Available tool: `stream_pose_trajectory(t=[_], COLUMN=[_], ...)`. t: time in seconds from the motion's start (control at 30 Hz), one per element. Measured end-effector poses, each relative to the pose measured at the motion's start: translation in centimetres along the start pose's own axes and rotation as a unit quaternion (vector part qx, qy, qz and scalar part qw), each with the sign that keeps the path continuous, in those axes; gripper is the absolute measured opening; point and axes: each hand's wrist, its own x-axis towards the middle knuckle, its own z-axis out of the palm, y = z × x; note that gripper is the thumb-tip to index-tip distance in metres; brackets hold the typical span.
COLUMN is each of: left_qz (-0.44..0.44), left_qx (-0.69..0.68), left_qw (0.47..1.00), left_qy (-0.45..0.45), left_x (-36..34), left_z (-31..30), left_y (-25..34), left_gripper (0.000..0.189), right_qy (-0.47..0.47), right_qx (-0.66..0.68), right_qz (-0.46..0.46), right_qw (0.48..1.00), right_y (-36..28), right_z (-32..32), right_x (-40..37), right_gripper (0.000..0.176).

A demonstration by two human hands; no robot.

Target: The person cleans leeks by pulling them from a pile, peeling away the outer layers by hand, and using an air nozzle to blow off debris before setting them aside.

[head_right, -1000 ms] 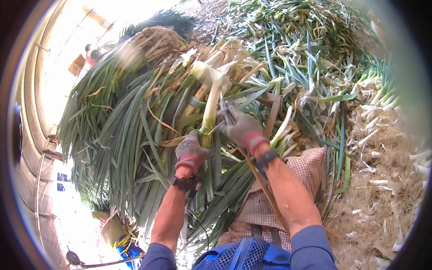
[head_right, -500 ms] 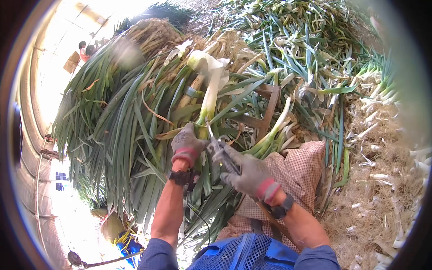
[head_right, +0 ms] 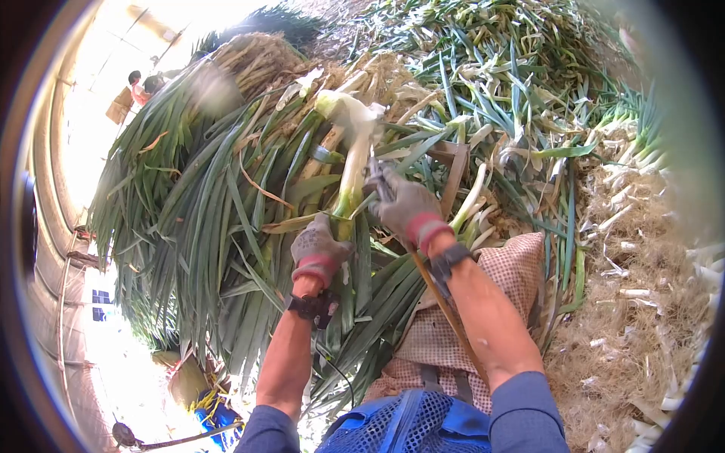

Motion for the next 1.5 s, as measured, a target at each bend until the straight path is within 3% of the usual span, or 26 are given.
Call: stream_pose_trajectory(t=[0.1, 0.2, 0.37, 0.43, 0.67, 0.73, 0.87, 0.9, 1.0, 1.03, 1.13, 1.27, 1.37, 1.47, 1.5], left_qz=[-0.002, -0.012, -0.006, -0.003, 0.006, 0.005, 0.011, 0.009, 0.009, 0.011, 0.008, 0.039, -0.014, 0.041, 0.032], left_qx=[-0.004, 0.001, 0.003, 0.001, 0.015, 0.028, 0.019, 0.014, 0.001, -0.004, -0.044, -0.112, -0.221, -0.095, -0.101], left_qw=[1.0, 1.0, 1.0, 1.0, 1.0, 1.0, 1.0, 1.0, 0.999, 0.999, 0.996, 0.987, 0.963, 0.99, 0.988], left_qy=[0.007, -0.001, 0.001, 0.004, -0.001, -0.008, -0.009, -0.012, -0.031, -0.035, -0.077, -0.11, -0.153, -0.099, -0.108], left_x=[-0.7, -0.4, -0.7, -1.0, -1.8, -2.2, -2.1, -2.1, -2.4, -2.4, -2.7, -2.9, -2.8, -2.0, -1.5], left_z=[0.3, 0.0, 0.4, 0.6, 1.1, 1.0, 1.4, 1.2, 0.3, -0.3, -2.4, -3.1, -2.0, -1.1, -1.0], left_y=[-0.1, -0.1, 0.1, 0.1, 0.8, 1.0, 0.3, 0.4, 0.3, 0.3, 0.5, -0.6, -2.0, -2.3, -2.3], left_gripper=[0.056, 0.055, 0.055, 0.056, 0.059, 0.058, 0.059, 0.06, 0.064, 0.066, 0.067, 0.061, 0.056, 0.047, 0.041], right_qy=[-0.064, -0.057, -0.06, -0.104, -0.047, -0.088, -0.136, -0.124, -0.186, -0.215, -0.191, -0.182, -0.198, -0.152, -0.172], right_qx=[0.002, 0.005, 0.027, 0.076, 0.033, 0.03, 0.029, 0.037, 0.039, 0.025, 0.047, -0.036, -0.019, 0.038, 0.025], right_qz=[0.033, -0.018, 0.005, 0.033, -0.026, 0.036, 0.062, 0.015, 0.03, 0.029, -0.035, -0.035, 0.079, -0.049, -0.029], right_qw=[0.997, 0.998, 0.998, 0.991, 0.998, 0.995, 0.988, 0.992, 0.981, 0.976, 0.98, 0.982, 0.977, 0.986, 0.984], right_y=[-0.9, -0.3, 0.2, -1.9, 0.4, -0.3, 1.0, 1.9, 1.4, 1.3, 3.5, 2.9, 0.7, 3.3, 3.1], right_z=[-2.4, -1.2, -0.7, -2.4, -0.8, -2.1, -2.4, -1.7, -3.0, -3.5, -2.7, -4.3, -6.3, -4.2, -4.1], right_x=[2.0, 0.4, -0.6, -2.7, -1.7, -2.9, -5.1, -5.6, -9.2, -10.3, -12.3, -13.8, -14.7, -16.5, -16.8], right_gripper=[0.08, 0.078, 0.082, 0.084, 0.083, 0.084, 0.086, 0.087, 0.079, 0.086, 0.085, 0.086, 0.084, 0.083, 0.082])
